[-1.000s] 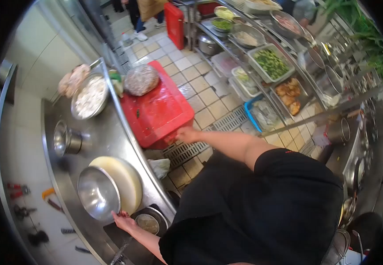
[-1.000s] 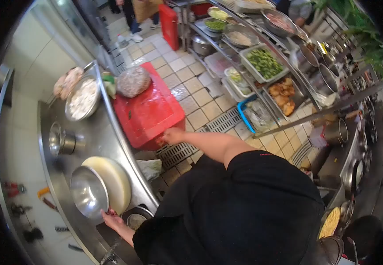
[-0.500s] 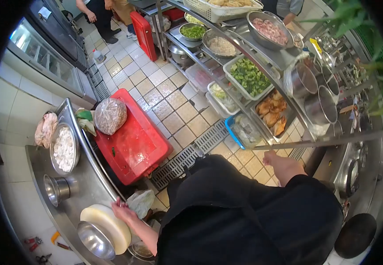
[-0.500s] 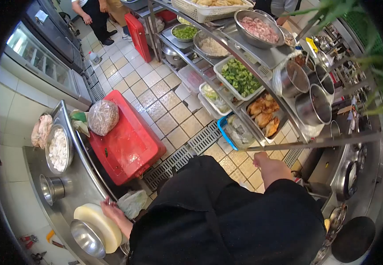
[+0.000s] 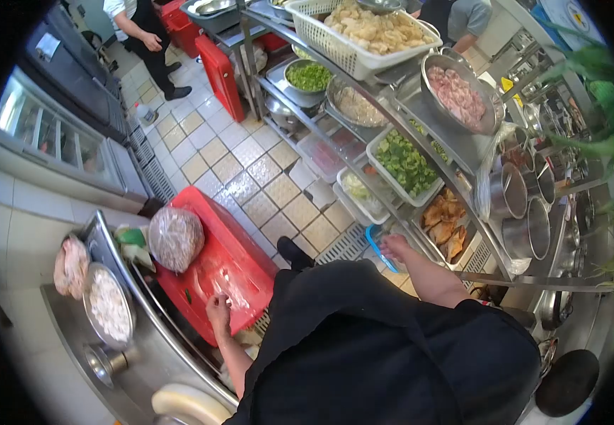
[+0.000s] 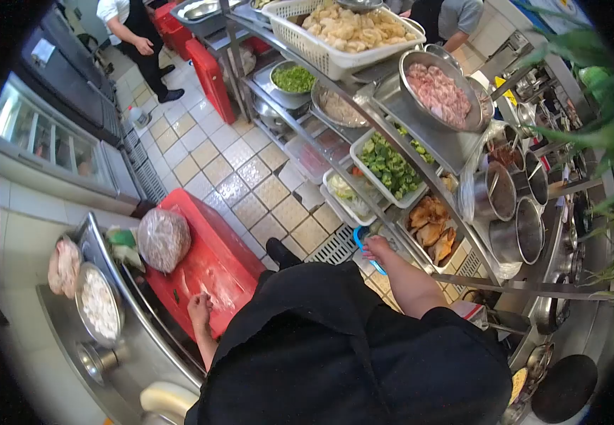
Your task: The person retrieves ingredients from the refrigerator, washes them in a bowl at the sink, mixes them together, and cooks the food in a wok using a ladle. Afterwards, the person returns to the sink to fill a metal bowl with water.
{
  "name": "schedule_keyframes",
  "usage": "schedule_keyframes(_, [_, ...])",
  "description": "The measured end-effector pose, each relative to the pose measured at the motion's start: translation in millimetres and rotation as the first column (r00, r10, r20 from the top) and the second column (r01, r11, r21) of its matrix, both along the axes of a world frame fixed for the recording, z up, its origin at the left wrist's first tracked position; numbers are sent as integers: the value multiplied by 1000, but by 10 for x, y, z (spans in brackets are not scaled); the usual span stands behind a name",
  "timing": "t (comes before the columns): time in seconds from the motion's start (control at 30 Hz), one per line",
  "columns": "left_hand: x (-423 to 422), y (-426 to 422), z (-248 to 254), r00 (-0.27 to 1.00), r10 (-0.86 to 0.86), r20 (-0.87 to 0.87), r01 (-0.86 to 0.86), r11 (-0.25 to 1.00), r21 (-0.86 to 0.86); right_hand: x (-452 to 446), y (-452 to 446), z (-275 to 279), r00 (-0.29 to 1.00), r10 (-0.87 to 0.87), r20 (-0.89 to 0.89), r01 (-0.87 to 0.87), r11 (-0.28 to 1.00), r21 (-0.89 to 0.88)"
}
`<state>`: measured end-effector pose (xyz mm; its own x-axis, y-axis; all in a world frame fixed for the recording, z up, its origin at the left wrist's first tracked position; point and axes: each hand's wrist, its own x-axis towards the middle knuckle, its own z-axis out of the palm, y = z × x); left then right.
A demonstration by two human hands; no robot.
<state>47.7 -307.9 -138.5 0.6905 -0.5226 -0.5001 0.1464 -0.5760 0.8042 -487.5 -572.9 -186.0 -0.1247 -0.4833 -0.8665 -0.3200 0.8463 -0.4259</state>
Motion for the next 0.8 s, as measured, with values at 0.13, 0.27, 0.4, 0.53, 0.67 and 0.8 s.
schedule_keyframes(0.13, [277,-552,-160,997,-70,-15,72,987,147,500,-886,341,976,-187,108,199,974,-109])
schedule_keyframes(0.27, [573,-976,-21,896,-405,183,380,911,160,856,-1788,234,861,-316,397,410,895,-177])
schedule_keyframes(0.4, [1069,-918,-547,985,-169,30,167,984,63,1242,-2776,-63,775,-403,487,518,847,-123])
schedule_keyframes(0.53, [1122,-314,-420,990,-43,135,28,994,107,1424,-3555,-427,616,-702,356,752,659,-2])
schedule_keyframes(0.67, [549,437,-195,934,-11,357,-66,977,204,1509,-3841,-675,505,-781,369,837,546,11])
schedule_keyframes(0.8, [-162,634,-214,886,-378,269,180,814,552,1371,-4007,-1016,305,-831,465,928,368,50])
